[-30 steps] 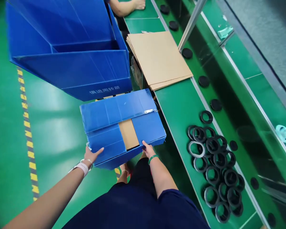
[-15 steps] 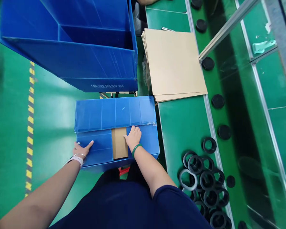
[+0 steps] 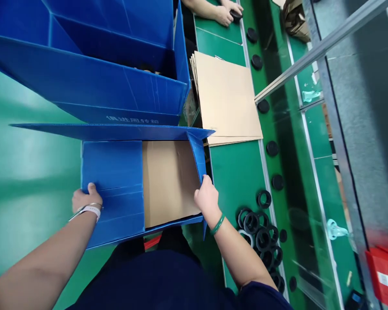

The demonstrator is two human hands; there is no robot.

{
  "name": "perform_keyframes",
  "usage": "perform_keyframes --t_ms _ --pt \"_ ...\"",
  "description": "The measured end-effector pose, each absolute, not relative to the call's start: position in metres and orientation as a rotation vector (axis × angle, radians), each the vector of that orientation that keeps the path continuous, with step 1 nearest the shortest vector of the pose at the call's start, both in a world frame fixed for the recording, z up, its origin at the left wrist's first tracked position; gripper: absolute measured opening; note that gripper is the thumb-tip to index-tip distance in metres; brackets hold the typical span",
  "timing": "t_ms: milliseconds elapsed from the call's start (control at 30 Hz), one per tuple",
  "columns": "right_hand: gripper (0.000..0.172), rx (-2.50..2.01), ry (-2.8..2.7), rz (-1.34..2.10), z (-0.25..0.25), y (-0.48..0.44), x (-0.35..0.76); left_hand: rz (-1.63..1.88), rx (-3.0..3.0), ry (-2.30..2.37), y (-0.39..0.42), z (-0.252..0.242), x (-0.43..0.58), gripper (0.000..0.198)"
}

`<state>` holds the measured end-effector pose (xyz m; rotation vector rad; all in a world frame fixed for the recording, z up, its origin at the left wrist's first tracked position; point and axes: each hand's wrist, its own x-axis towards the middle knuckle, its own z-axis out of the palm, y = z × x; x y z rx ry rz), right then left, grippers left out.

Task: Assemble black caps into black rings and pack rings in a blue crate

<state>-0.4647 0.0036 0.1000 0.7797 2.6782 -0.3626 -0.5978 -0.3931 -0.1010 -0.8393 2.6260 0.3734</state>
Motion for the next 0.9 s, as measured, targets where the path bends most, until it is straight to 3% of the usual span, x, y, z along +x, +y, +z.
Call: perform_keyframes --t_ms 267,567,767,900 --pt "0.06 0.649 2.411 -0.223 0.112 -0.023 -0.484 0.391 -0.932 2.64 -0.402 -0.1 -0.596 0.07" --pt "0.063 0.592 2.411 -0.273 0.103 -0.061 -0.495 0.379 -0.933 2.595 -0.44 -0.086 -0.615 0.066" --pt "0.048 0.796 2.594 -0.562 0.116 0.013 -0.476 0.344 -0.953 2.636 -0.444 -0.087 -0.61 0.067" --pt "0.055 1.028 2.84 -0.468 0.126 0.074 -0.444 0.356 -0.93 2.621 -0.453 -0.089 -0.611 0.073"
